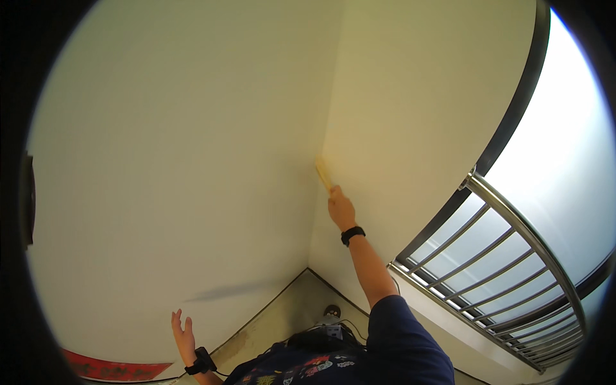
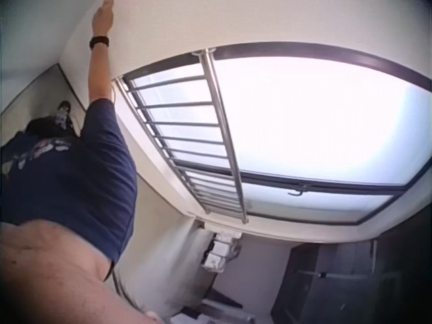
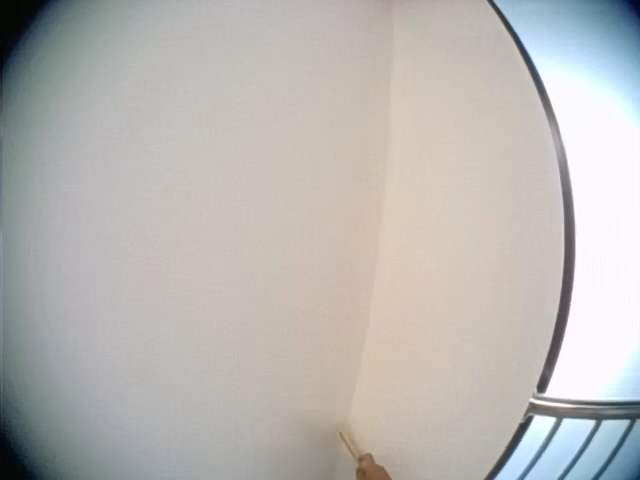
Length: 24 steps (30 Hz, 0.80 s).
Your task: Painting a white interior wall and window ledge area with a brush.
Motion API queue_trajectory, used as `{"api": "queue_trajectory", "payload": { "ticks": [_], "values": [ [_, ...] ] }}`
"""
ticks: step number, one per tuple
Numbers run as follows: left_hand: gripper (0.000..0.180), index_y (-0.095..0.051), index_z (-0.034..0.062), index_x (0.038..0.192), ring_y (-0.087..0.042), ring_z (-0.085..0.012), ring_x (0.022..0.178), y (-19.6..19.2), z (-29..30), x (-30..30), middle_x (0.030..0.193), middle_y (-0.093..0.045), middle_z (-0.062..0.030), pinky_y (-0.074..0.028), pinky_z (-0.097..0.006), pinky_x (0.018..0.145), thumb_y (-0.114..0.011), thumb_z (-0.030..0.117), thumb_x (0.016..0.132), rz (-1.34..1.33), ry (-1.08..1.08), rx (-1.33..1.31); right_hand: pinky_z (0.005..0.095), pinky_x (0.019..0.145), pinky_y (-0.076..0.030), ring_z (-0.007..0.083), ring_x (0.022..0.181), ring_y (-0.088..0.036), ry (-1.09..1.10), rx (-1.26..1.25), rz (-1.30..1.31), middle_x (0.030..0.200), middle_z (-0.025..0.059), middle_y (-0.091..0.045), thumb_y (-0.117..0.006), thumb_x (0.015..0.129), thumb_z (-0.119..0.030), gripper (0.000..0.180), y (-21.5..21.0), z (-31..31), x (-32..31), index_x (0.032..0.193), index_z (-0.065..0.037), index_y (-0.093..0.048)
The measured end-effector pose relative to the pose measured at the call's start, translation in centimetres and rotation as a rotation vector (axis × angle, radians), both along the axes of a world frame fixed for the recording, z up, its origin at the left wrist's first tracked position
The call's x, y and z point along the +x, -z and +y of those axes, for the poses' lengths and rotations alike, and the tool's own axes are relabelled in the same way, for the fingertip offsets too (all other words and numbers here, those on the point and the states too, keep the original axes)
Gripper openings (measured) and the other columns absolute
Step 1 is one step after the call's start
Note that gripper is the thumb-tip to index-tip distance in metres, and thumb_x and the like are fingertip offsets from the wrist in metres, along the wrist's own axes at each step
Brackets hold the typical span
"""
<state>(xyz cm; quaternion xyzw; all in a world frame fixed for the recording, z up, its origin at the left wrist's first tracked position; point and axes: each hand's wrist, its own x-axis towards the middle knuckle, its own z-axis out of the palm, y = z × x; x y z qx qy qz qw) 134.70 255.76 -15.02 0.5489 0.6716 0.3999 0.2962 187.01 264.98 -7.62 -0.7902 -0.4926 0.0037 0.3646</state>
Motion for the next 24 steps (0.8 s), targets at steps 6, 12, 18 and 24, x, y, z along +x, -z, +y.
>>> {"api": "queue_trajectory", "payload": {
  "ticks": [6,12,18,24],
  "values": [
    [0.04,-0.046,0.0046,0.12,-0.029,-0.0306,0.125,-0.7,-0.2,0.4,0.135,-0.028,-0.0195,-0.026,-0.038,0.1,-0.054,0.016,0.082,-0.006,0.036,-0.008,0.0401,0.069,-0.045,0.0341,0.075,-0.058,0.031,-0.21,-0.015,0.083,0.0185,-0.061,-0.041,0.086,-0.022,0.029,5.5,0.7,1.7,0.105,-0.002,-0.049],
    [0.04,-0.046,0.0038,0.12,-0.028,-0.0312,0.125,-0.2,0.1,-0.2,0.134,-0.03,-0.0204,-0.025,-0.037,0.1,-0.054,0.016,0.082,0.021,0.066,-0.019,0.0409,0.073,-0.045,0.0318,0.085,-0.057,0.09,-0.132,-0.119,0.089,0.0159,-0.061,-0.047,0.079,-0.022,0.026,-4.7,2.5,3.3,0.102,-0.011,-0.054],
    [0.041,-0.046,0.0037,0.12,-0.028,-0.0315,0.125,-0.1,0.0,-0.3,0.135,-0.029,-0.0203,-0.024,-0.038,0.1,-0.054,0.017,0.082,0.056,0.058,-0.061,0.0418,0.065,-0.046,0.033,0.076,-0.059,0.149,0.094,-0.347,0.081,0.0152,-0.062,-0.043,0.08,-0.015,0.023,-17.1,1.4,0.3,0.099,-0.009,-0.055],
    [0.04,-0.046,0.004,0.12,-0.027,-0.0312,0.125,-0.3,-0.3,0.3,0.135,-0.028,-0.0198,-0.025,-0.038,0.1,-0.054,0.017,0.082,0.043,0.063,-0.066,0.0393,0.05,-0.043,0.0308,0.059,-0.058,0.223,0.405,-0.373,0.067,0.0133,-0.06,-0.041,0.085,-0.013,0.027,-22.7,1.5,-1.5,0.112,-0.011,-0.045]
  ]
}}
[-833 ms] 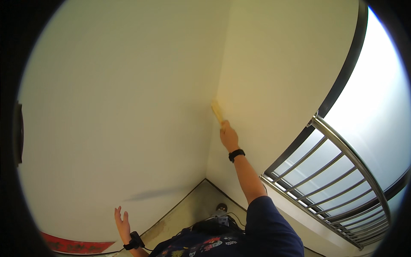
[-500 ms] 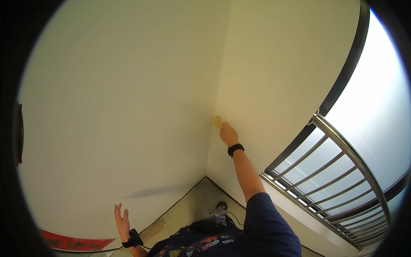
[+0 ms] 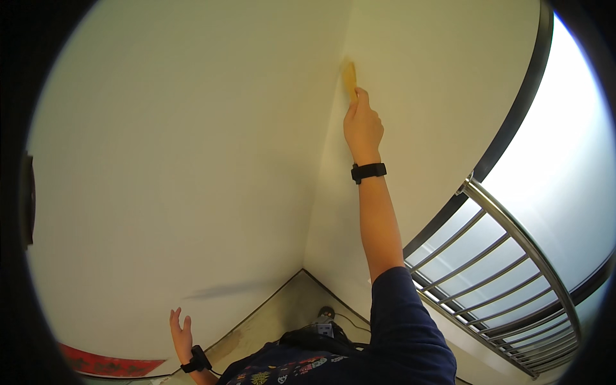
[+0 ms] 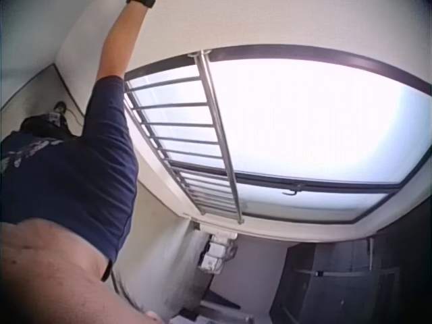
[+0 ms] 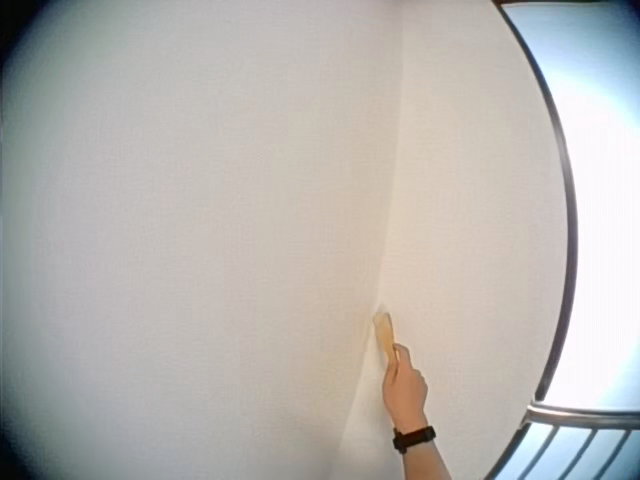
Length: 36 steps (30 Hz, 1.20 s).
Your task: Painting a white interior wall and window ledge area with a brush.
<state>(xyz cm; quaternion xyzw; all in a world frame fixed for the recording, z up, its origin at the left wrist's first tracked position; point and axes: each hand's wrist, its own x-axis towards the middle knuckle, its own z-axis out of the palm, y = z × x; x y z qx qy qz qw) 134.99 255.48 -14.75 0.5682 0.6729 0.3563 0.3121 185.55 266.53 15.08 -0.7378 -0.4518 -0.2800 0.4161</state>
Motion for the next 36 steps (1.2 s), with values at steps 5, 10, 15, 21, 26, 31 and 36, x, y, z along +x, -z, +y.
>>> {"api": "queue_trajectory", "payload": {
  "ticks": [5,10,15,21,26,31,36],
  "values": [
    [0.04,-0.046,0.0041,0.12,-0.028,-0.0312,0.125,0.8,0.1,-0.6,0.134,-0.029,-0.0197,-0.025,-0.038,0.1,-0.053,0.018,0.083,0.039,0.004,-0.007,0.0378,0.05,-0.043,0.0283,0.057,-0.056,-0.007,-0.045,0.079,0.066,0.0123,-0.058,-0.04,0.087,-0.011,0.036,3.9,2.2,0.6,0.122,-0.012,-0.035],
    [0.039,-0.046,0.0041,0.119,-0.029,-0.0312,0.124,0.1,0.2,-0.5,0.134,-0.03,-0.0193,-0.025,-0.038,0.1,-0.053,0.019,0.083,0.081,0.004,-0.012,0.0383,0.057,-0.044,0.03,0.064,-0.056,-0.048,-0.197,0.233,0.076,0.0153,-0.059,-0.04,0.086,-0.008,0.049,14.2,2.8,1.1,0.132,-0.014,-0.024],
    [0.04,-0.046,0.0043,0.119,-0.029,-0.031,0.125,0.2,0.4,-0.7,0.134,-0.029,-0.0192,-0.025,-0.038,0.1,-0.053,0.019,0.083,0.102,0.001,-0.028,0.0398,0.057,-0.045,0.032,0.065,-0.057,-0.061,-0.391,0.357,0.078,0.0169,-0.059,-0.041,0.086,-0.009,0.052,26.5,2.9,2.0,0.133,-0.013,-0.021],
    [0.04,-0.046,0.0044,0.12,-0.028,-0.0306,0.125,0.1,0.6,-0.7,0.134,-0.03,-0.0195,-0.024,-0.038,0.101,-0.053,0.02,0.084,0.144,0.01,-0.036,0.0388,0.052,-0.046,0.0294,0.058,-0.057,-0.113,-0.728,0.517,0.073,0.018,-0.058,-0.04,0.085,-0.008,0.053,35.4,2.4,3.2,0.133,-0.009,-0.018],
    [0.04,-0.047,0.0028,0.119,-0.029,-0.0316,0.124,-0.5,0.6,-0.4,0.134,-0.03,-0.0199,-0.026,-0.038,0.099,-0.054,0.019,0.083,0.138,-0.017,-0.011,0.0339,0.047,-0.047,0.0231,0.049,-0.055,-0.087,-1.024,0.734,0.072,0.0174,-0.058,-0.038,0.083,-0.007,0.045,36.8,2.1,3.4,0.127,-0.002,-0.028],
    [0.04,-0.047,0.0028,0.118,-0.03,-0.0316,0.124,-0.7,0.8,0.1,0.134,-0.03,-0.0201,-0.027,-0.038,0.099,-0.054,0.019,0.082,0.139,-0.007,0.002,0.0315,0.048,-0.047,0.02,0.05,-0.057,-0.085,-1.094,0.65,0.068,0.0135,-0.059,-0.041,0.081,-0.007,0.028,33.8,1.3,3.2,0.106,0.003,-0.048],
    [0.04,-0.047,0.0028,0.118,-0.03,-0.0314,0.124,-1.0,0.6,-0.3,0.134,-0.03,-0.02,-0.027,-0.038,0.099,-0.054,0.018,0.082,0.125,0.014,0.02,0.0332,0.056,-0.048,0.0215,0.057,-0.06,-0.128,-0.909,0.61,0.07,0.0116,-0.061,-0.042,0.081,-0.011,0.027,28.1,0.2,1.3,0.102,0.001,-0.053]
  ]
}}
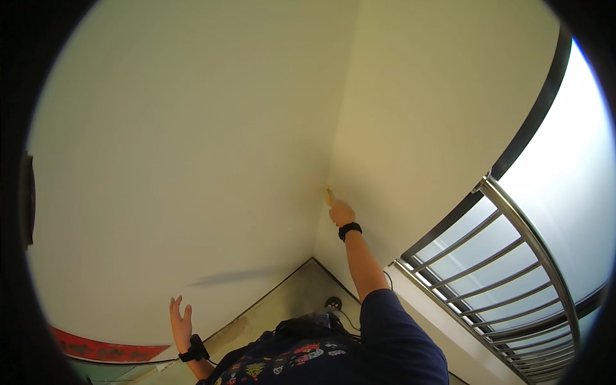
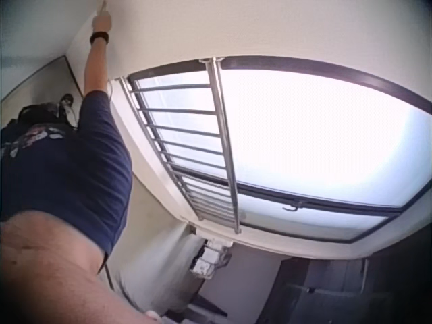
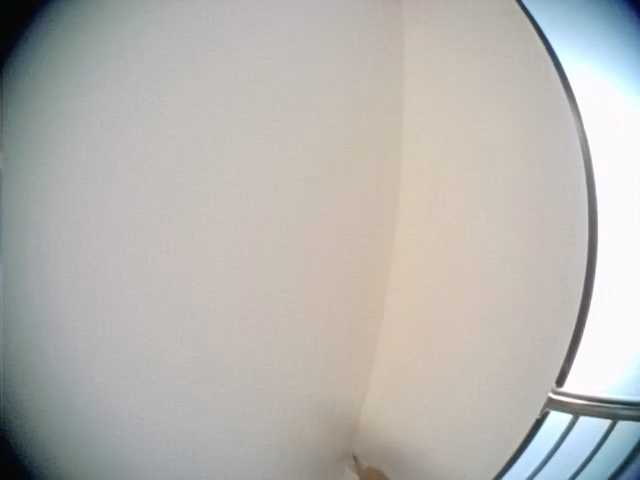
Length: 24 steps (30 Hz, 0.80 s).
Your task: Painting a white interior wall and window ledge area with a brush.
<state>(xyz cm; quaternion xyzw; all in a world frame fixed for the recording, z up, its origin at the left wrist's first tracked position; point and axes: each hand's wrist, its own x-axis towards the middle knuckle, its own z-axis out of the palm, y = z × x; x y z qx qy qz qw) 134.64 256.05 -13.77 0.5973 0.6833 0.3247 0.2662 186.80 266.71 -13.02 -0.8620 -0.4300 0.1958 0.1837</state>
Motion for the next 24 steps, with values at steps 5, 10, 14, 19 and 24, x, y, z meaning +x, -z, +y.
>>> {"api": "queue_trajectory", "payload": {
  "ticks": [5,10,14,19,24],
  "values": [
    [0.04,-0.047,0.0038,0.119,-0.028,-0.0316,0.125,-0.3,-0.1,0.2,0.133,-0.031,-0.0199,-0.024,-0.038,0.101,-0.054,0.018,0.083,-0.017,0.032,0.007,0.0403,0.075,-0.045,0.0329,0.087,-0.057,0.015,0.263,-0.304,0.094,0.0131,-0.062,-0.042,0.082,-0.019,0.027,-4.4,1.3,2.3,0.098,-0.006,-0.059],
    [0.04,-0.046,0.0025,0.118,-0.029,-0.032,0.124,0.4,-0.2,-0.2,0.135,-0.029,-0.0201,-0.027,-0.038,0.099,-0.054,0.018,0.082,-0.005,0.042,-0.001,0.0399,0.068,-0.046,0.0306,0.082,-0.059,-0.002,0.453,-0.501,0.087,0.0128,-0.063,-0.046,0.077,-0.015,0.023,-13.4,0.7,2.8,0.097,-0.01,-0.058],
    [0.04,-0.046,0.0025,0.119,-0.029,-0.0321,0.124,1.3,-0.3,-0.7,0.135,-0.029,-0.0201,-0.027,-0.038,0.099,-0.054,0.018,0.082,0.0,0.039,-0.005,0.0399,0.069,-0.046,0.0299,0.081,-0.059,0.068,0.566,-0.585,0.083,0.0118,-0.063,-0.05,0.077,-0.017,0.026,-19.0,0.1,3.2,0.103,-0.016,-0.056],
    [0.041,-0.046,0.0019,0.119,-0.03,-0.0324,0.124,1.6,-1.0,-0.9,0.134,-0.029,-0.0208,-0.027,-0.038,0.099,-0.054,0.018,0.082,-0.011,0.015,-0.041,0.0377,0.058,-0.045,0.028,0.071,-0.059,0.13,0.746,-0.532,0.076,0.0124,-0.061,-0.045,0.082,-0.013,0.028,-23.8,-0.9,0.8,0.109,-0.012,-0.051],
    [0.041,-0.046,0.001,0.118,-0.03,-0.0327,0.124,1.9,-1.3,-0.8,0.134,-0.03,-0.0213,-0.027,-0.038,0.099,-0.054,0.018,0.082,-0.011,0.009,-0.043,0.0387,0.056,-0.044,0.0282,0.065,-0.057,0.164,0.935,-0.532,0.077,0.0125,-0.059,-0.042,0.086,-0.012,0.041,-21.3,1.5,1.9,0.126,-0.015,-0.035]
  ]
}}
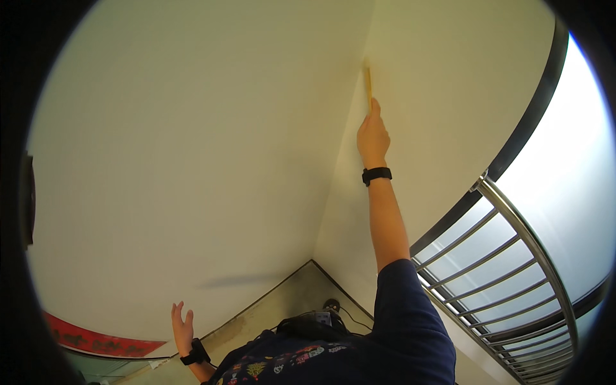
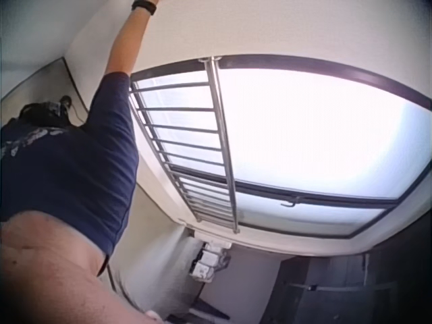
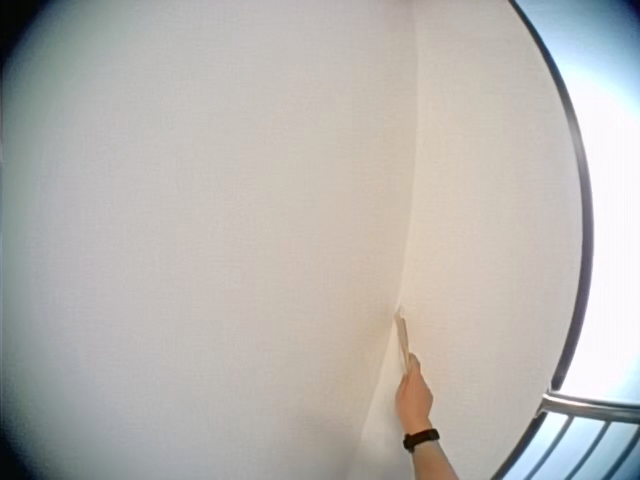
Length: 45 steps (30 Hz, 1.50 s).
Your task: Painting a white interior wall and window ledge area with a brush.
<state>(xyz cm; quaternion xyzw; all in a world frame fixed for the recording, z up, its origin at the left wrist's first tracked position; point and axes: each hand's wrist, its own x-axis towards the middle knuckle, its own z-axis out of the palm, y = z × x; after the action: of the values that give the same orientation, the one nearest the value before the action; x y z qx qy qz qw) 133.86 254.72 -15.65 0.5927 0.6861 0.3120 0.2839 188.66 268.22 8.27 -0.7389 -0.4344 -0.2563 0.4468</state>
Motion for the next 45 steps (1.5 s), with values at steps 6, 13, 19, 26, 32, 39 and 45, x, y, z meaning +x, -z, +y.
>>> {"api": "queue_trajectory", "payload": {
  "ticks": [6,13,19,26,32,39,45],
  "values": [
    [0.041,-0.047,0.0009,0.117,-0.029,-0.0329,0.124,0.6,-0.2,0.2,0.133,-0.031,-0.022,-0.027,-0.039,0.099,-0.054,0.018,0.081,0.016,0.005,-0.002,0.0448,0.058,-0.044,0.035,0.064,-0.057,-0.018,-0.282,0.177,0.072,0.0194,-0.058,-0.041,0.086,-0.011,0.046,12.2,1.9,1.4,0.13,-0.014,-0.027],
    [0.041,-0.048,0.0006,0.116,-0.03,-0.0336,0.123,0.2,-0.6,-0.4,0.132,-0.031,-0.0228,-0.028,-0.039,0.098,-0.055,0.018,0.08,0.037,-0.016,-0.035,0.0308,0.036,-0.041,0.0198,0.04,-0.049,-0.286,-0.698,1.091,0.063,0.0122,-0.054,-0.037,0.088,-0.016,0.031,26.8,-0.3,-0.4,0.118,-0.007,-0.034],
    [0.041,-0.048,0.0007,0.116,-0.03,-0.034,0.123,0.5,0.1,0.2,0.133,-0.031,-0.0232,-0.028,-0.039,0.098,-0.056,0.017,0.079,0.095,0.011,-0.046,0.0328,0.035,-0.035,0.0177,0.039,-0.043,-0.23,-0.981,0.911,0.06,0.0126,-0.051,-0.041,0.086,-0.013,0.02,31.7,-0.8,2.5,0.098,0.001,-0.049],
    [0.042,-0.048,0.0009,0.116,-0.03,-0.0347,0.123,0.4,0.3,0.2,0.132,-0.031,-0.0232,-0.03,-0.04,0.097,-0.057,0.018,0.079,0.077,-0.005,-0.058,0.0347,0.053,-0.044,0.026,0.058,-0.055,-0.376,-0.374,0.931,0.074,0.0174,-0.057,-0.045,0.083,-0.016,0.031,19.1,-1.6,-2.4,0.107,0.003,-0.047],
    [0.043,-0.048,0.0007,0.116,-0.031,-0.0358,0.122,0.1,1.2,0.4,0.131,-0.033,-0.0245,-0.029,-0.039,0.098,-0.057,0.019,0.078,0.064,0.093,-0.079,0.0327,0.063,-0.044,0.0256,0.069,-0.057,-0.522,-0.31,0.408,0.078,0.0144,-0.059,-0.049,0.085,-0.023,0.033,12.8,-5.2,-9.8,0.109,-0.001,-0.046],
    [0.044,-0.048,-0.0001,0.115,-0.032,-0.0369,0.12,1.8,1.9,1.7,0.128,-0.034,-0.0267,-0.029,-0.04,0.098,-0.058,0.022,0.078,0.081,0.244,-0.13,0.0434,0.055,-0.04,0.0361,0.06,-0.053,-0.887,-0.515,0.304,0.066,0.017,-0.055,-0.048,0.085,-0.022,0.029,9.9,-10.5,-19.7,0.111,-0.01,-0.041],
    [0.048,-0.045,0.0039,0.12,-0.028,-0.0336,0.124,1.0,1.5,2.1,0.133,-0.03,-0.0209,-0.03,-0.041,0.097,-0.056,0.026,0.08,0.144,0.24,-0.37,0.0358,0.055,-0.041,0.0307,0.061,-0.053,-1.209,-0.67,0.278,0.068,0.0128,-0.057,-0.05,0.085,-0.021,0.021,9.2,-9.3,-23.5,0.103,-0.01,-0.052]
  ]
}}
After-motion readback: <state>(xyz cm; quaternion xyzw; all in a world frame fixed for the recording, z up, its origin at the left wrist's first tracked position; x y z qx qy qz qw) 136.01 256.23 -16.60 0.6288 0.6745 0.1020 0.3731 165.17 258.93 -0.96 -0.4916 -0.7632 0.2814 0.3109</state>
